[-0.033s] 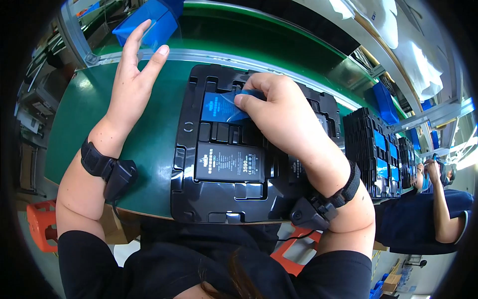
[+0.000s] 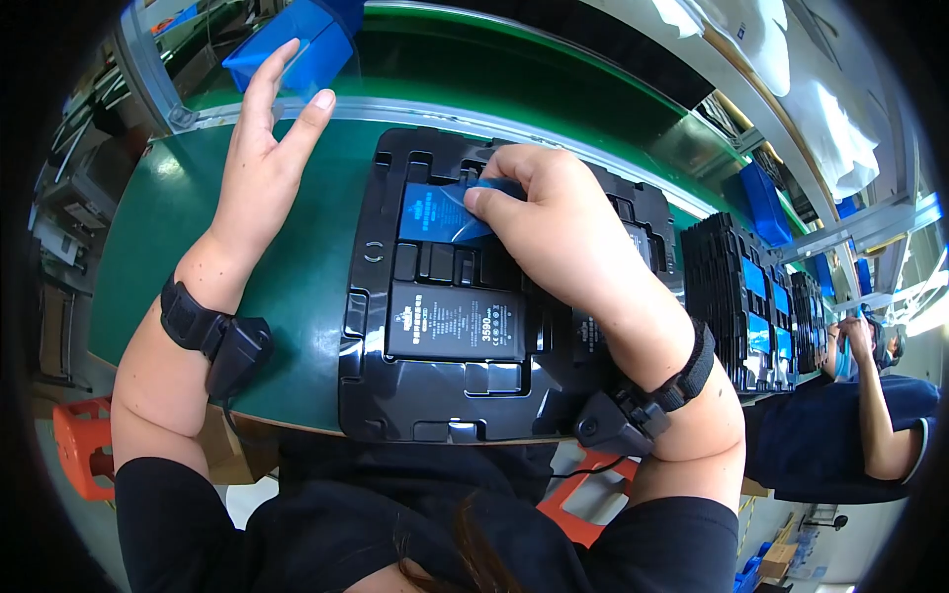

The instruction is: The recorder applies blue protective film to battery packs arranged in a tray on an assembly line.

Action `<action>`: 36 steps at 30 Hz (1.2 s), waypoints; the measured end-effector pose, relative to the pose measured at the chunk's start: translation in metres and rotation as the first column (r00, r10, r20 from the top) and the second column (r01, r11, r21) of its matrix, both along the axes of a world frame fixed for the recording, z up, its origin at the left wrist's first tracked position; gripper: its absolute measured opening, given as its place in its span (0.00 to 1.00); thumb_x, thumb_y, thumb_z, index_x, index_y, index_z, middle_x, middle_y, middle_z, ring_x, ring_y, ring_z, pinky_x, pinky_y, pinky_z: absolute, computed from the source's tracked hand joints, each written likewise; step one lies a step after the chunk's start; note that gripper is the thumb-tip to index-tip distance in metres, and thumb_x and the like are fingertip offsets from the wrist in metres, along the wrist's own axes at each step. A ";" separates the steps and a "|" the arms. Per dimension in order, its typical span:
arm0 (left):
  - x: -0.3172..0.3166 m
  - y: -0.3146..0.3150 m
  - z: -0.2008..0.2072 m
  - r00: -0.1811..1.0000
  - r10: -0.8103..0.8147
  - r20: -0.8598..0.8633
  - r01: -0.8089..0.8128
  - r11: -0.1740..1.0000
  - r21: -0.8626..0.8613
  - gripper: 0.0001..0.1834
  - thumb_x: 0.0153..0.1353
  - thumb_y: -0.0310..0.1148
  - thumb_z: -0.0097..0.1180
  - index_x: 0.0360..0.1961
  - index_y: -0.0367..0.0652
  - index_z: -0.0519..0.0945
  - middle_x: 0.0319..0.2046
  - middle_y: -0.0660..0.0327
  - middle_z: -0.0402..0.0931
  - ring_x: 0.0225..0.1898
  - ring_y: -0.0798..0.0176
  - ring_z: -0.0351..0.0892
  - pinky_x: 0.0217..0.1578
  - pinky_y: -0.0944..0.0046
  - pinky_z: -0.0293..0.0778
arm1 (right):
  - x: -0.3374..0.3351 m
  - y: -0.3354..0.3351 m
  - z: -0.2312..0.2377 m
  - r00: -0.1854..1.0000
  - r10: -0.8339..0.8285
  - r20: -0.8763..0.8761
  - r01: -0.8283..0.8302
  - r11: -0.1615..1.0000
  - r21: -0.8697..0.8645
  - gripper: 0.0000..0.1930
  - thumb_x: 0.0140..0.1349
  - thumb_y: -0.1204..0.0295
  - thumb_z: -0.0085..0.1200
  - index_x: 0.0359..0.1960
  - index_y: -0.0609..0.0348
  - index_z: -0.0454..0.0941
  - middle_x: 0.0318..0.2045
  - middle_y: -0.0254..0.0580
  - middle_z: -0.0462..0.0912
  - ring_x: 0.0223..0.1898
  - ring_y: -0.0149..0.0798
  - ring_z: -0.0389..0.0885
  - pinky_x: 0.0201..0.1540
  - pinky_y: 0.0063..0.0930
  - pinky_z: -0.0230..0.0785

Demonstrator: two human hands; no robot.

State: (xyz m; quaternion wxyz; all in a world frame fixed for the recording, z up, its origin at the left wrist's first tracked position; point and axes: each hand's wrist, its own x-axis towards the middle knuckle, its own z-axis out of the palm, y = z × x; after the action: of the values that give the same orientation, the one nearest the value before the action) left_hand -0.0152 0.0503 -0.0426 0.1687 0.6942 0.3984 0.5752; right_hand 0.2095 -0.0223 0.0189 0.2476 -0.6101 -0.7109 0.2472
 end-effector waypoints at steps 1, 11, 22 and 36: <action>0.000 0.000 0.000 1.000 -0.002 0.000 0.002 1.000 0.000 0.32 0.63 0.45 0.52 0.64 0.41 0.60 0.62 0.48 0.60 0.65 0.54 0.56 0.64 0.58 0.50 | -0.001 0.000 0.000 0.999 0.011 0.036 -0.012 0.999 0.030 0.11 0.55 0.70 0.56 0.28 0.68 0.75 0.18 0.48 0.73 0.23 0.36 0.72 0.29 0.30 0.64; 0.001 0.001 0.001 1.000 -0.023 0.016 0.023 0.999 -0.025 0.32 0.63 0.44 0.53 0.64 0.41 0.60 0.62 0.50 0.60 0.65 0.56 0.56 0.63 0.60 0.50 | -0.004 -0.005 -0.002 0.954 0.060 0.293 -0.146 0.948 0.282 0.13 0.53 0.68 0.58 0.28 0.68 0.74 0.18 0.46 0.72 0.20 0.34 0.68 0.25 0.28 0.61; 0.002 0.004 0.000 0.997 -0.052 0.057 0.054 0.998 -0.024 0.31 0.64 0.42 0.52 0.64 0.41 0.60 0.64 0.49 0.56 0.68 0.53 0.51 0.65 0.59 0.48 | 0.008 -0.002 0.006 0.965 0.034 0.258 -0.136 0.911 0.388 0.07 0.52 0.78 0.56 0.33 0.65 0.75 0.20 0.39 0.72 0.23 0.31 0.70 0.28 0.24 0.63; 0.002 0.001 0.003 0.993 -0.080 0.086 0.084 0.996 -0.040 0.30 0.64 0.41 0.52 0.64 0.41 0.60 0.62 0.51 0.58 0.63 0.57 0.59 0.61 0.62 0.55 | 0.004 -0.005 0.005 0.882 0.341 0.327 -0.439 0.845 0.305 0.09 0.47 0.76 0.62 0.31 0.61 0.78 0.30 0.42 0.76 0.32 0.40 0.76 0.34 0.29 0.68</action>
State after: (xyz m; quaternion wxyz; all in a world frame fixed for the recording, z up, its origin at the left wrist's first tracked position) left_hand -0.0128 0.0508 -0.0396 0.2239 0.6814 0.3744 0.5877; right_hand 0.2138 -0.0273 0.0242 0.2066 -0.4207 -0.8804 0.0720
